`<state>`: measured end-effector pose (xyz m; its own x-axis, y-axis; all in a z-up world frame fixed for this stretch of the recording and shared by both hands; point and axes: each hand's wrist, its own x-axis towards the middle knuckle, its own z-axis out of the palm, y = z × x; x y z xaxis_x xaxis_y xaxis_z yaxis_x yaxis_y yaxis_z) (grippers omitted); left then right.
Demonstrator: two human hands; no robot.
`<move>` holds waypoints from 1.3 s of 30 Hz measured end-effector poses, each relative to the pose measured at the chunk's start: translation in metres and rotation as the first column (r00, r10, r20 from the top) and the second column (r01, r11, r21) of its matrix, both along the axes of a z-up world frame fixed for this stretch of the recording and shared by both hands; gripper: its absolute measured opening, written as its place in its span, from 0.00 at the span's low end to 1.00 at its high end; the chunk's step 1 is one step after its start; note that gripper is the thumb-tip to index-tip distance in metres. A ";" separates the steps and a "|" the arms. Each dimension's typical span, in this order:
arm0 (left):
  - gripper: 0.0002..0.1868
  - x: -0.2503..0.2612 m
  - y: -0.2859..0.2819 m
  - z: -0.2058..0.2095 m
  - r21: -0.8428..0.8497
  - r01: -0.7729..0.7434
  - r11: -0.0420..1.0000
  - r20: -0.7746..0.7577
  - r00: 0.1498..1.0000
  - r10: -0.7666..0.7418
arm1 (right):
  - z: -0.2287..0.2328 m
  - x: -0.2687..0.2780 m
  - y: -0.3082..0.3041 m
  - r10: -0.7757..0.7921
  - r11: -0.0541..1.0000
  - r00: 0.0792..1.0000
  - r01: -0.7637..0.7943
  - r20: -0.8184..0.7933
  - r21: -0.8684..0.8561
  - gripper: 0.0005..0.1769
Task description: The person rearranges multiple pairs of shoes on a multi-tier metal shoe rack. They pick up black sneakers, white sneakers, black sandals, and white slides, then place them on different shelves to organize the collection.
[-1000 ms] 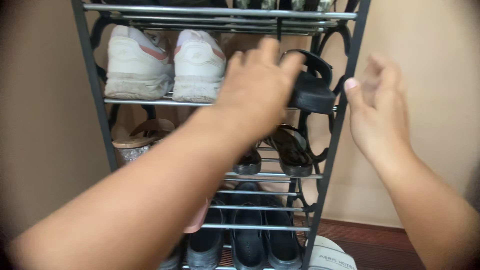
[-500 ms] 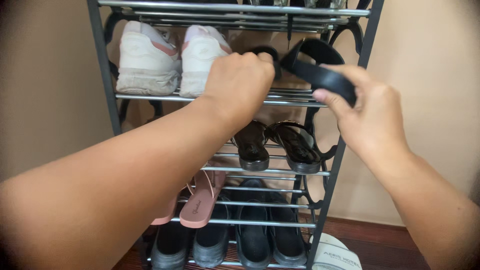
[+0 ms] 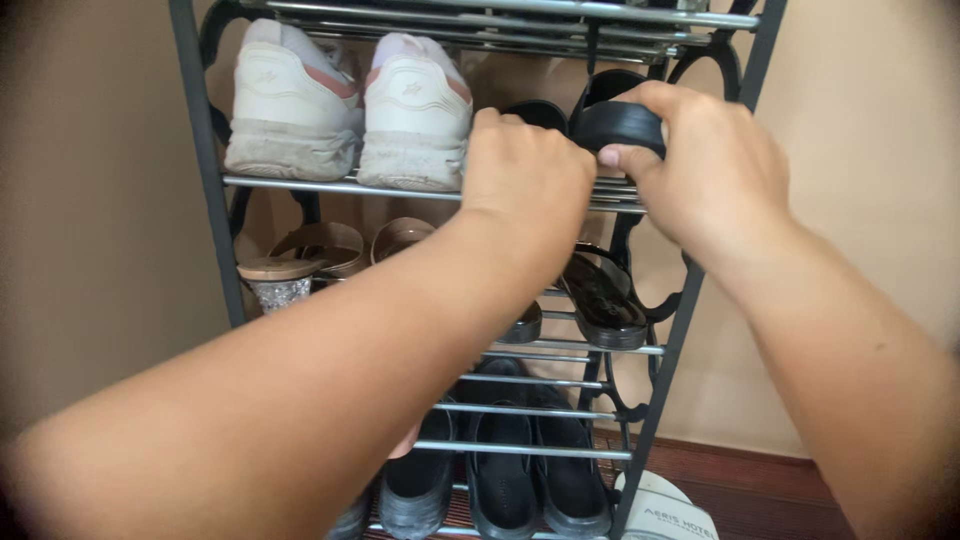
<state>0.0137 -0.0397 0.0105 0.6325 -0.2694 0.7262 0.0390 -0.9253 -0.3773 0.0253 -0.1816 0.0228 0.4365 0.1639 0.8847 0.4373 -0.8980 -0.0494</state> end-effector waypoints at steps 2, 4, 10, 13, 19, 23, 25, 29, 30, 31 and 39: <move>0.09 -0.001 -0.004 0.002 0.025 -0.055 0.998 -0.014 0.998 0.056 | 0.010 -0.007 0.008 -0.101 0.995 0.986 0.096 -0.130 -0.039 0.23; 0.10 -0.002 -0.006 0.004 0.021 -0.058 0.998 -0.016 0.998 0.059 | 0.016 -0.015 0.011 -0.193 0.981 0.950 0.177 -0.245 -0.086 0.24; 0.09 0.005 0.005 0.012 -0.036 -0.055 0.998 0.069 0.996 0.057 | 0.012 -0.025 -0.006 -0.211 0.973 0.945 0.178 -0.248 -0.146 0.24; 0.11 0.011 0.020 0.021 -0.120 0.005 0.993 0.152 0.988 0.013 | 0.013 -0.024 -0.016 -0.229 0.973 0.920 0.219 -0.318 -0.067 0.24; 0.09 0.013 0.015 0.014 -0.137 0.085 0.987 0.165 0.984 -0.062 | 0.011 -0.025 -0.012 -0.237 0.971 0.923 0.234 -0.302 -0.046 0.20; 0.07 0.019 0.015 0.014 -0.180 0.128 0.975 0.182 0.979 -0.095 | 0.016 -0.023 -0.001 -0.246 0.969 0.925 0.235 -0.289 -0.071 0.19; 0.07 0.023 0.014 0.013 -0.192 0.166 0.967 0.232 0.965 -0.120 | 0.017 -0.016 0.002 -0.207 0.978 0.960 0.196 -0.191 -0.072 0.19; 0.10 0.030 0.014 0.009 -0.195 0.177 0.965 0.262 0.957 -0.123 | 0.013 0.002 0.006 -0.150 0.980 0.986 0.158 0.075 -0.121 0.16; 0.11 0.031 0.014 0.008 -0.185 0.177 0.967 0.275 0.954 -0.122 | 0.013 0.004 0.007 -0.152 0.975 0.979 0.171 0.136 -0.144 0.16; 0.11 0.030 0.015 0.007 -0.175 0.176 0.969 0.288 0.950 -0.121 | 0.012 0.005 0.008 -0.148 0.979 0.984 0.160 0.095 -0.129 0.16; 0.14 0.010 0.010 0.002 -0.087 0.093 0.992 0.049 0.995 -0.089 | 0.008 -0.006 0.006 -0.270 0.942 0.943 0.217 -0.193 -0.257 0.18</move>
